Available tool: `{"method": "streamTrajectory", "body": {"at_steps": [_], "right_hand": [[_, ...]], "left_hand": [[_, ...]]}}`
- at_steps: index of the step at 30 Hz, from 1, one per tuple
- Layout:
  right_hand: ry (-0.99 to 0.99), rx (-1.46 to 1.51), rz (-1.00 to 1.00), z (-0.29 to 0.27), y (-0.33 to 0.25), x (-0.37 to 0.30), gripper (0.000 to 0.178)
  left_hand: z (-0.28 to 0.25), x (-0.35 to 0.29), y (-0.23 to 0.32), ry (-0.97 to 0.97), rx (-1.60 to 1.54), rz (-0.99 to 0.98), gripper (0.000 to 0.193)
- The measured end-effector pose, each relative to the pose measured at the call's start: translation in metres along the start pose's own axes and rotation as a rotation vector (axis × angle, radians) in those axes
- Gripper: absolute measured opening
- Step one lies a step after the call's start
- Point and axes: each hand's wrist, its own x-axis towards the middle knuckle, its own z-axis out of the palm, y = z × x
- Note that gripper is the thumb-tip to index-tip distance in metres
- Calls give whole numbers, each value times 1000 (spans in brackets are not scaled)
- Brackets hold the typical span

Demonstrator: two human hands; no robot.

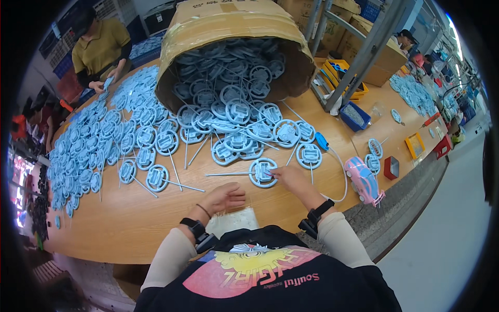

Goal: The person sits at a table and assembles light blue plastic components by inserting a small red piece into a circular frame. They pick up the parts from a large pile, perform the insertion, and place the finished units onto the table. The process is repeated continuously throughout the clip.

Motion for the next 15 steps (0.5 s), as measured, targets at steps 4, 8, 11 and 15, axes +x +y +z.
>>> {"method": "streamTrajectory", "body": {"at_steps": [4,8,11,15], "right_hand": [[-78,29,6,6,-23,-14,22],[-94,85,9,13,-36,-19,23],[-157,293,-11,22,-46,-18,25],[-211,446,-9,31,-61,-16,27]], "left_hand": [[7,17,-8,29,-5,57,29],[16,2,-7,146,76,142,24],[-6,1,-21,75,162,201,28],[-2,-30,-11,125,613,337,33]]}}
